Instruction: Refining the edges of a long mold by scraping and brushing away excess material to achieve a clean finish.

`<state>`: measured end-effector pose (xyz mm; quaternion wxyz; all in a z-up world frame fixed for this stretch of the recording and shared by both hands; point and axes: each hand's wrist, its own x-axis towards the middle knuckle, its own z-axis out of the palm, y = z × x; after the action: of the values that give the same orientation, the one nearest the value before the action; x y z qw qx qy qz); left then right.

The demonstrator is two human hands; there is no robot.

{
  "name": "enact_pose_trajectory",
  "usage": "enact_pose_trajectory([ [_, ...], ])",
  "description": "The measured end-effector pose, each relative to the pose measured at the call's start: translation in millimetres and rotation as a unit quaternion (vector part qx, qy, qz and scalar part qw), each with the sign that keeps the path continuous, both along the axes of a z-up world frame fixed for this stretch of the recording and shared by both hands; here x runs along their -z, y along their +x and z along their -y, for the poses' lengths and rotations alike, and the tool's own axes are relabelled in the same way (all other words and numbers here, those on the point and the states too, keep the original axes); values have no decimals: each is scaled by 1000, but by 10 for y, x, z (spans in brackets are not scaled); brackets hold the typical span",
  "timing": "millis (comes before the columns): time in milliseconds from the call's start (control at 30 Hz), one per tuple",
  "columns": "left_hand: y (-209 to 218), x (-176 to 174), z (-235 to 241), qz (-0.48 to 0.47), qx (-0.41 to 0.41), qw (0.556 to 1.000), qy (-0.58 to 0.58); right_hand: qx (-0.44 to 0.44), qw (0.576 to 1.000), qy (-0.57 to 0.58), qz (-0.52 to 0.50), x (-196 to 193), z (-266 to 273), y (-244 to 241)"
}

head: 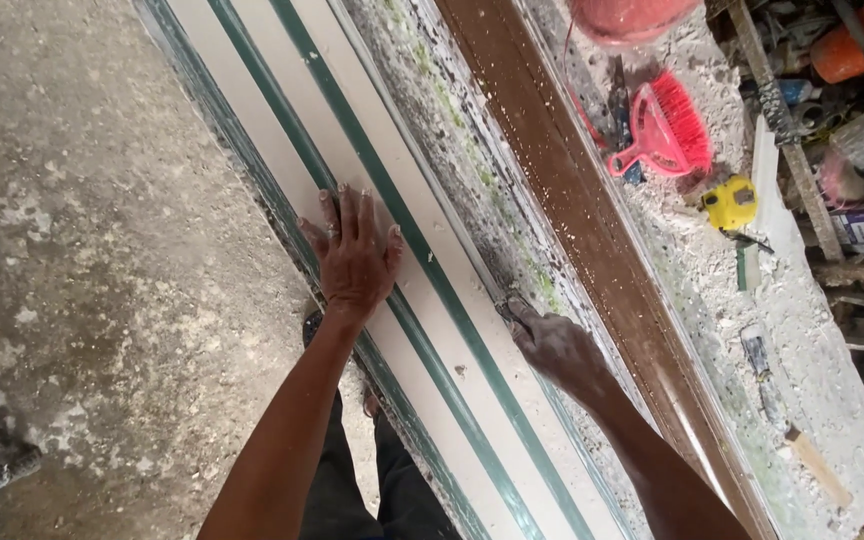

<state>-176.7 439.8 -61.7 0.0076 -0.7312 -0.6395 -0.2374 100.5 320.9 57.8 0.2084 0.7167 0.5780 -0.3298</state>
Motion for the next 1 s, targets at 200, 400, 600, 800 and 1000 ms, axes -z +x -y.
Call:
enact_pose_trajectory([
  [200, 12, -46, -23, -13, -11, 1000, -6, 25, 999, -27, -1, -150, 372, 111],
  [400, 23, -44, -19, -9, -18, 1000, -3, 9, 999, 15, -42, -75, -211, -209],
  [600, -31, -42, -22, 21, 15, 997, -77, -448, 819, 350, 83, 338, 475, 359],
  [800, 25, -27, -64, -10, -19, 1000, 11, -46, 999, 11, -19, 143, -401, -99],
  [1000, 17, -80, -57, -10, -7, 1000, 26, -60, 996, 56, -46, -71, -498, -151],
])
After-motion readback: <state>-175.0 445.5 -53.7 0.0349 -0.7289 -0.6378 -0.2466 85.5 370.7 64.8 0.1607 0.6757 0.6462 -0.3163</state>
